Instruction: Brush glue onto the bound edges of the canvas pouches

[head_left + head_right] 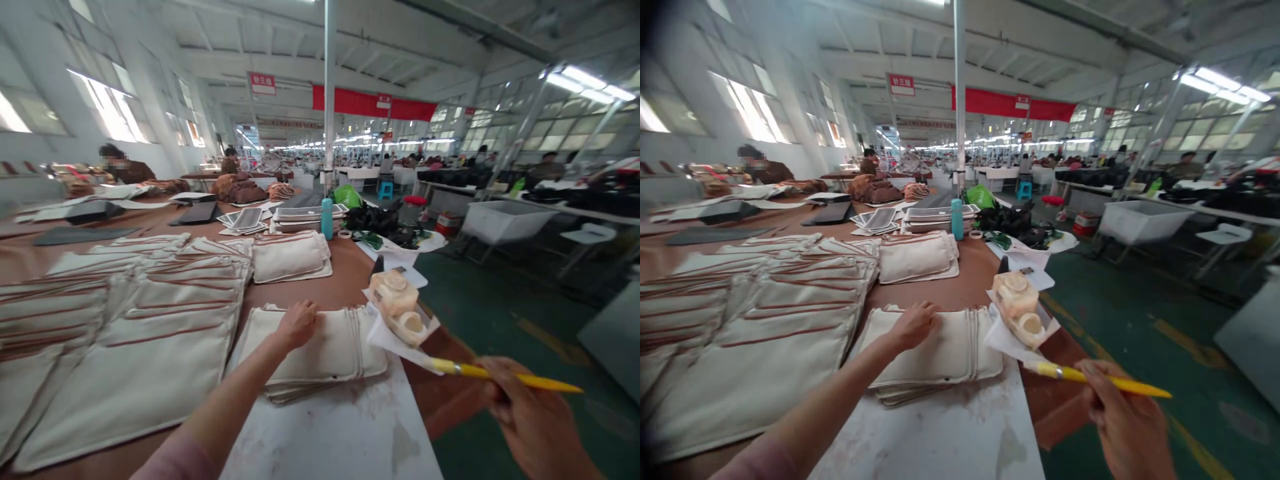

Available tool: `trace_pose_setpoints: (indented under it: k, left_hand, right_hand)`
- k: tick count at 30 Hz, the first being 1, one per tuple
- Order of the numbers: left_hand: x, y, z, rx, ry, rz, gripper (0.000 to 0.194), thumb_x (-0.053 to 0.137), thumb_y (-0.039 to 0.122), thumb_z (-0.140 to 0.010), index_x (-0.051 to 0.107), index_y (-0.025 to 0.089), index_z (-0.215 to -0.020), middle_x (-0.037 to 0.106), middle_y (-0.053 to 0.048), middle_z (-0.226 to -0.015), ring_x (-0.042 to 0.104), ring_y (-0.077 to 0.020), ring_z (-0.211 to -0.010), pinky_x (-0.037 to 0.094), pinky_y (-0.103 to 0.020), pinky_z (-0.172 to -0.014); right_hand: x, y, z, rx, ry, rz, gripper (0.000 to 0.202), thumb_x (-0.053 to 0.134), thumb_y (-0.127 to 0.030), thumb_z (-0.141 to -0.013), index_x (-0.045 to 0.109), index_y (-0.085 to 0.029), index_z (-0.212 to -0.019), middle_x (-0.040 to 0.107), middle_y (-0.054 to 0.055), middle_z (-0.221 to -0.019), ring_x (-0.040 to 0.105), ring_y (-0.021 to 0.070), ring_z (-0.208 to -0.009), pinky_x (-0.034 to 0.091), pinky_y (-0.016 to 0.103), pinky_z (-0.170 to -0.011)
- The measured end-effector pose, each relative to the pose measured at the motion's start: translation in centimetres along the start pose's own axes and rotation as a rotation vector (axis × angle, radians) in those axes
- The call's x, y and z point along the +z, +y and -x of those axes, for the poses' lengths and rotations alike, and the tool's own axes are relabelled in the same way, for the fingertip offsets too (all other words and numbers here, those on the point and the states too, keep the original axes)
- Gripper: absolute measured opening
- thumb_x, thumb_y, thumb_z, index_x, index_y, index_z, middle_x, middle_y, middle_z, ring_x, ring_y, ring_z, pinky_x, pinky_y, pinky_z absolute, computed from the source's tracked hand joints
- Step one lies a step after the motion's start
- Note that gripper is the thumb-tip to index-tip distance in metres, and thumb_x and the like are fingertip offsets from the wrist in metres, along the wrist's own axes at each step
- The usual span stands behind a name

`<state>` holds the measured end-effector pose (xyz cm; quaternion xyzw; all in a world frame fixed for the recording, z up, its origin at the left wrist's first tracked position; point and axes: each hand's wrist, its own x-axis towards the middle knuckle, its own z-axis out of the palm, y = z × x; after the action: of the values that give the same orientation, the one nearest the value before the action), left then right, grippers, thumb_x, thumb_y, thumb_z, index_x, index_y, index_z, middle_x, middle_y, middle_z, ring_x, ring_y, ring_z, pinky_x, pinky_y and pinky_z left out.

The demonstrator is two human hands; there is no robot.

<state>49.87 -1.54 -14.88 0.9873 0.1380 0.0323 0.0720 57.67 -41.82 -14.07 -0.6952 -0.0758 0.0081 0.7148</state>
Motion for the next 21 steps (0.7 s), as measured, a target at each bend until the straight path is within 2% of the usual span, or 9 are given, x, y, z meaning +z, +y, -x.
trace_pose_setpoints:
  k: [2,5,10,15,18,21]
  left_hand:
    - [0.7,1.0,-1.8,-0.012,-0.036,0.016,0.036,0.04,0.038,-0.101,0.069,0.024,-0.115,0.067,-0.012,-0.112,0.065,-0.0256,-0.102,0.049,-0.035,-0.086]
    - [1.1,1.1,-4.0,-0.037,-0.081,0.019,0.035,0.042,0.035,-0.098,0.072,0.022,-0.11,0.067,-0.014,-0.108,0.066,-0.0259,-0.096,0.049,-0.035,-0.081]
    - [0.4,0.8,-5.4,-0.01,-0.132,0.012,0.031,0.048,0.033,-0.094,0.075,0.02,-0.099,0.068,-0.012,-0.098,0.066,-0.024,-0.089,0.047,-0.031,-0.078]
    - [-2.1,1.4,-4.0,0.098,-0.17,0.049,0.024,0.05,0.027,-0.091,0.074,0.023,-0.09,0.072,-0.006,-0.088,0.066,-0.0222,-0.086,0.042,-0.027,-0.072]
    - [-4.2,2.7,-2.0,0.148,-0.189,0.088,0.022,0.051,0.027,-0.09,0.072,0.023,-0.087,0.073,-0.004,-0.084,0.066,-0.0198,-0.078,0.038,-0.025,-0.065]
    - [-6.0,4.8,0.9,0.161,-0.16,0.117,0.025,0.049,0.03,-0.093,0.07,0.024,-0.082,0.071,-0.002,-0.077,0.063,-0.0173,-0.069,0.032,-0.025,-0.059]
  right_hand:
    - [0.8,0.1,-2.8,-0.1,-0.011,0.156,0.04,0.064,-0.058,-0.088,0.065,-0.018,-0.088,0.048,-0.003,-0.058,0.04,0.0137,-0.046,0.031,0.024,-0.04]
    - [1.7,1.3,-7.0,-0.185,-0.028,0.358,0.045,0.059,-0.062,-0.089,0.066,-0.017,-0.085,0.051,-0.001,-0.057,0.047,0.017,-0.05,0.037,0.027,-0.046]
    - [4.1,4.3,-11.8,-0.299,-0.105,0.581,0.044,0.055,-0.059,-0.092,0.068,-0.017,-0.083,0.065,0.006,-0.069,0.062,0.0234,-0.067,0.045,0.033,-0.065]
    - [5.2,6.0,-13.8,-0.34,-0.178,0.723,0.038,0.059,-0.051,-0.097,0.066,-0.017,-0.083,0.063,0.0,-0.072,0.062,0.0182,-0.069,0.049,0.035,-0.075]
    - [4.5,5.6,-13.7,-0.368,-0.164,0.749,0.038,0.053,-0.05,-0.099,0.067,-0.017,-0.086,0.066,0.002,-0.073,0.063,0.0196,-0.069,0.048,0.034,-0.072]
    - [3.7,4.6,-12.6,-0.396,-0.165,0.744,0.041,0.048,-0.052,-0.096,0.068,-0.018,-0.085,0.068,0.006,-0.071,0.065,0.0238,-0.067,0.046,0.033,-0.066]
